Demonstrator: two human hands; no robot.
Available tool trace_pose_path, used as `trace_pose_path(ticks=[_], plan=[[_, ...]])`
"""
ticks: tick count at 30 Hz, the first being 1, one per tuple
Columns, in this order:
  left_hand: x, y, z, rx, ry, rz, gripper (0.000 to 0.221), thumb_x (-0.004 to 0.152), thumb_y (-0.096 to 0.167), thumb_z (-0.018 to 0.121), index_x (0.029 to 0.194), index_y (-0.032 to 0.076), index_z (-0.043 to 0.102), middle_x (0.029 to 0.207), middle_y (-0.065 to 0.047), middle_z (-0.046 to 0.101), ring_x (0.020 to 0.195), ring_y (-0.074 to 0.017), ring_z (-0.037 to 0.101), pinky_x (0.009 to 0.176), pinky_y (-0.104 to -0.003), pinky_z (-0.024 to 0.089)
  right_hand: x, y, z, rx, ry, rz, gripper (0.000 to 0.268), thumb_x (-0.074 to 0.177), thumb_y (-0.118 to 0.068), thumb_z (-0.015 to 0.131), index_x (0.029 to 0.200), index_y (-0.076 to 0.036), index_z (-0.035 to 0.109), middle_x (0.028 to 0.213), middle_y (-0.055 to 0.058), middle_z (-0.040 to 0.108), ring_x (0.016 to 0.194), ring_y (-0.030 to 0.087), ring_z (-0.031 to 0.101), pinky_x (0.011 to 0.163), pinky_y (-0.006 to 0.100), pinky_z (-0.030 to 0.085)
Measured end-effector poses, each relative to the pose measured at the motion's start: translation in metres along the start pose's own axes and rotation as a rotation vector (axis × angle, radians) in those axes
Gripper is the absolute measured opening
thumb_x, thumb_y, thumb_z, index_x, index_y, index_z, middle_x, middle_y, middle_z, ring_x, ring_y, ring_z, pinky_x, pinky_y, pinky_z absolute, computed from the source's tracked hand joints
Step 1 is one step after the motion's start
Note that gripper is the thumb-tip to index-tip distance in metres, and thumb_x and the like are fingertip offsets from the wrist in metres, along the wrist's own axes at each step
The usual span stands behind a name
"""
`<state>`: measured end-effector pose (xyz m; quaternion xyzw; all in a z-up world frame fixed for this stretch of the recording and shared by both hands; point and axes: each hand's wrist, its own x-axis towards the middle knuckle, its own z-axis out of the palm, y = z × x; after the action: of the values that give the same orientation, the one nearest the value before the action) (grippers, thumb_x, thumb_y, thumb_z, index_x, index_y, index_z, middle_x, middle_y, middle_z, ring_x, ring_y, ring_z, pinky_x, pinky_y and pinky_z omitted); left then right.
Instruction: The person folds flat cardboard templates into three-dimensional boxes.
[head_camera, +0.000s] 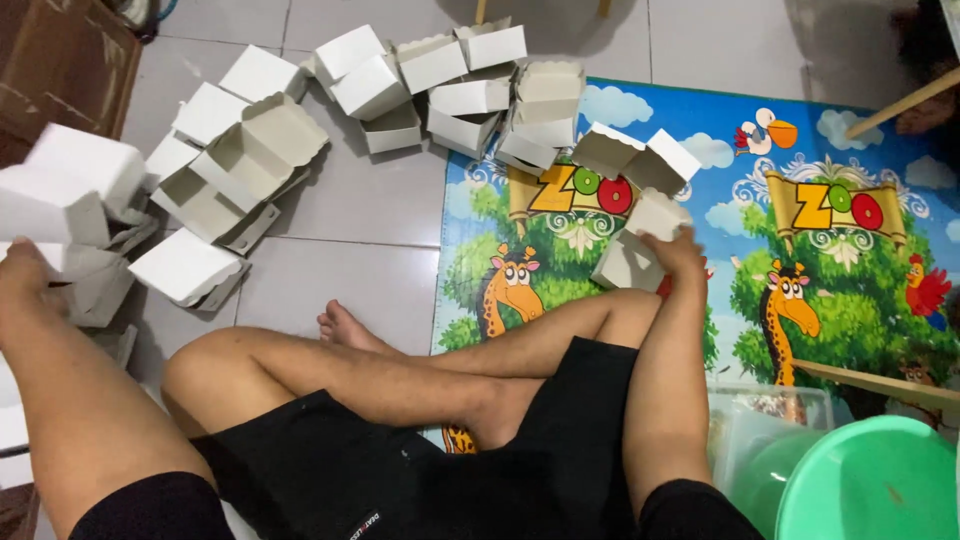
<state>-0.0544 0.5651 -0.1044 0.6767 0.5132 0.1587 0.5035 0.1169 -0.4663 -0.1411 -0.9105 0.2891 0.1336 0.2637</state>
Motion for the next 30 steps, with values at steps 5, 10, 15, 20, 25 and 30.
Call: trace_pose_path(ticks=[5, 10, 15, 20, 25, 30], plan=[[0.004, -0.012, 0.003, 0.002, -0.034, 0.011, 0.038, 0.1, 0.048, 0.041, 0.121, 0.025, 0.064, 0.117, 0.009, 0.069, 0.102, -0.0084, 0.07, 0.088, -0.031, 0.061, -0.027, -0.025, -0.003, -0.022, -0.082, -0.01, 0.064, 0.085, -0.018, 0.071, 0.145, -0.008, 0.049, 0.135, 0.02, 0.062, 0.113, 0.04, 0.064, 0.093, 0.049, 0.053], [-0.024, 0.023, 0.02, 1.112, 0.357, 0.803, 0.016, 0.087, 0.006, 0.081, 0.101, 0.001, 0.078, 0.081, -0.016, 0.075, 0.06, -0.0273, 0.073, 0.039, -0.04, 0.058, -0.085, -0.066, -0.024, -0.005, 0.14, -0.078, 0.047, 0.084, 0.004, 0.052, 0.124, -0.012, 0.071, 0.121, 0.016, 0.07, 0.108, 0.039, 0.066, 0.088, 0.049, 0.052], [-0.255, 0.14, 0.09, 0.204, 0.492, 0.848, 0.059, 0.102, -0.014, 0.076, 0.136, 0.02, 0.042, 0.137, -0.018, 0.031, 0.13, -0.0408, 0.039, 0.103, -0.057, 0.056, -0.14, -0.106, -0.04, 0.022, 0.303, -0.417, 0.03, 0.084, -0.017, 0.068, 0.111, -0.006, 0.075, 0.083, 0.011, 0.075, 0.072, 0.032, 0.07, 0.069, 0.042, 0.054], [-0.437, 0.175, 0.169, 0.093, -0.515, 0.427, 0.061, 0.107, 0.04, 0.04, 0.146, -0.006, 0.033, 0.115, -0.029, 0.049, 0.095, -0.0374, 0.042, 0.078, -0.049, 0.034, -0.219, -0.18, -0.018, 0.213, -0.169, -0.694, 0.036, 0.086, -0.007, 0.066, 0.121, -0.009, 0.07, 0.107, 0.021, 0.073, 0.093, 0.038, 0.07, 0.082, 0.047, 0.056], [-0.457, 0.064, 0.275, 0.002, -0.845, 0.057, 0.1, 0.091, 0.062, 0.071, 0.152, -0.006, 0.031, 0.132, -0.034, 0.058, 0.127, -0.0446, 0.057, 0.1, -0.056, 0.048, -0.266, -0.217, 0.014, 0.27, -0.523, -0.867, 0.039, 0.093, -0.003, 0.065, 0.13, -0.013, 0.066, 0.113, 0.03, 0.072, 0.101, 0.05, 0.071, 0.088, 0.06, 0.057], [-0.458, 0.044, 0.291, 0.02, -0.67, 0.103, 0.042, 0.098, 0.023, 0.064, 0.133, 0.0, 0.061, 0.118, -0.022, 0.071, 0.117, -0.0314, 0.066, 0.097, -0.047, 0.051, -0.228, -0.211, 0.009, 0.241, -0.38, -0.831, 0.028, 0.097, -0.021, 0.068, 0.112, 0.004, 0.069, 0.098, 0.036, 0.07, 0.086, 0.053, 0.071, 0.079, 0.061, 0.057]])
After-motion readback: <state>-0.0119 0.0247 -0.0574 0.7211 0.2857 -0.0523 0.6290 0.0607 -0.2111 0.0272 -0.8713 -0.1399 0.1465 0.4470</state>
